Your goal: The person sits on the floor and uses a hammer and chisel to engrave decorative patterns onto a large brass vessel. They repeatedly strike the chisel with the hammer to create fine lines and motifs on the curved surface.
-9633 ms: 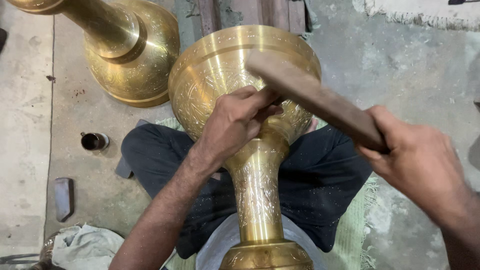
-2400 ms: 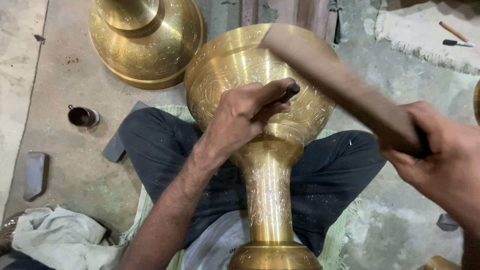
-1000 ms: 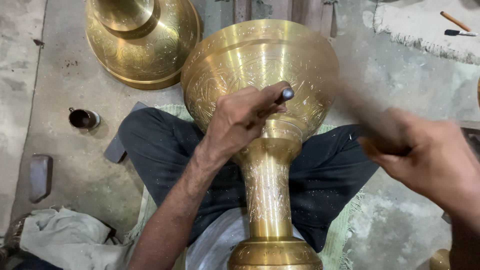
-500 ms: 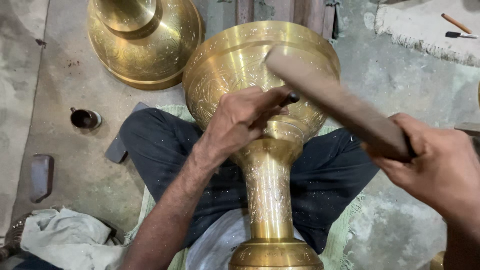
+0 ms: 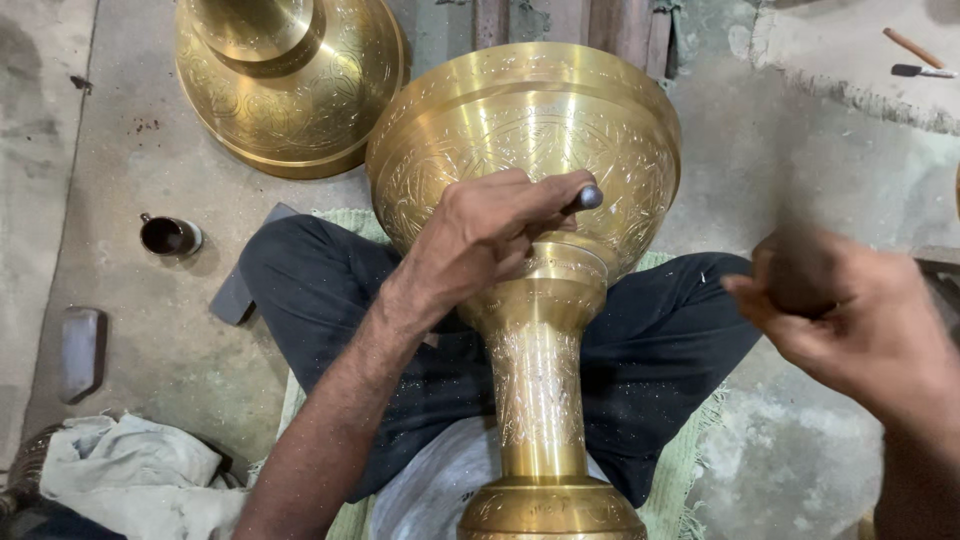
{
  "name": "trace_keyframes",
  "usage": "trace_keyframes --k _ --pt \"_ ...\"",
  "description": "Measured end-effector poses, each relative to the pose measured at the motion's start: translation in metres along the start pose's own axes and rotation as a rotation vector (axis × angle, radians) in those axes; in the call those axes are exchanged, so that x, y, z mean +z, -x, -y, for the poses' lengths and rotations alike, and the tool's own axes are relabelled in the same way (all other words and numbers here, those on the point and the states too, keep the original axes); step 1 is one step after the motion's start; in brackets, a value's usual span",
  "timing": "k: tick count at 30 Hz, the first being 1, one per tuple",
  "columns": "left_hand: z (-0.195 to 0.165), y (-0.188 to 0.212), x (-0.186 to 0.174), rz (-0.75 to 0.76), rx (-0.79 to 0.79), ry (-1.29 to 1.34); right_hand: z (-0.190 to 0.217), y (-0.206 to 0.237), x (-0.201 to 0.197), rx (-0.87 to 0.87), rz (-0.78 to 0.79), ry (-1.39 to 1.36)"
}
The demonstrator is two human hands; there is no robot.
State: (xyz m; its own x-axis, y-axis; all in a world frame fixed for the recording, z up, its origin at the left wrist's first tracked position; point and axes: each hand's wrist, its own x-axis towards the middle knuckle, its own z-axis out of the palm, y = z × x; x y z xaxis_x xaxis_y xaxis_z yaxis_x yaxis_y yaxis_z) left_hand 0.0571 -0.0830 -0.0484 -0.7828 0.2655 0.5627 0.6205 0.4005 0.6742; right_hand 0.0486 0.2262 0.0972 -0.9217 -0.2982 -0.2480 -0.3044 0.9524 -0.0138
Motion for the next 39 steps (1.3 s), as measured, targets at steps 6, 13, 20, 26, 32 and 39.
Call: trace_keyframes --k 6,13,20,26,32,39 --pt "0.006 0.000 0.003 0.067 -0.050 -0.035 0.012 0.000 -0.003 -0.099 -0.170 -0.087" --pt "0.007 0.000 -0.001 -0.011 0.081 -0.029 0.015 -0.001 -0.001 -0.079 -0.232 0.099" --pt "0.008 -0.003 -0.002 0.056 0.013 -0.037 0.018 -0.005 -0.005 -0.116 -0.292 -0.085" --pt "0.008 0.001 0.001 0.034 -0.040 0.112 0.006 -0.004 0.009 -0.011 -0.254 0.143" --pt "-0.003 0.004 0.000 0.019 -0.009 0.035 0.004 -0.008 0.022 0.004 -0.288 -0.039" --pt "-0.001 0.008 0.006 0.010 0.025 -0.038 0.015 0.009 0.010 -0.121 -0.438 -0.260"
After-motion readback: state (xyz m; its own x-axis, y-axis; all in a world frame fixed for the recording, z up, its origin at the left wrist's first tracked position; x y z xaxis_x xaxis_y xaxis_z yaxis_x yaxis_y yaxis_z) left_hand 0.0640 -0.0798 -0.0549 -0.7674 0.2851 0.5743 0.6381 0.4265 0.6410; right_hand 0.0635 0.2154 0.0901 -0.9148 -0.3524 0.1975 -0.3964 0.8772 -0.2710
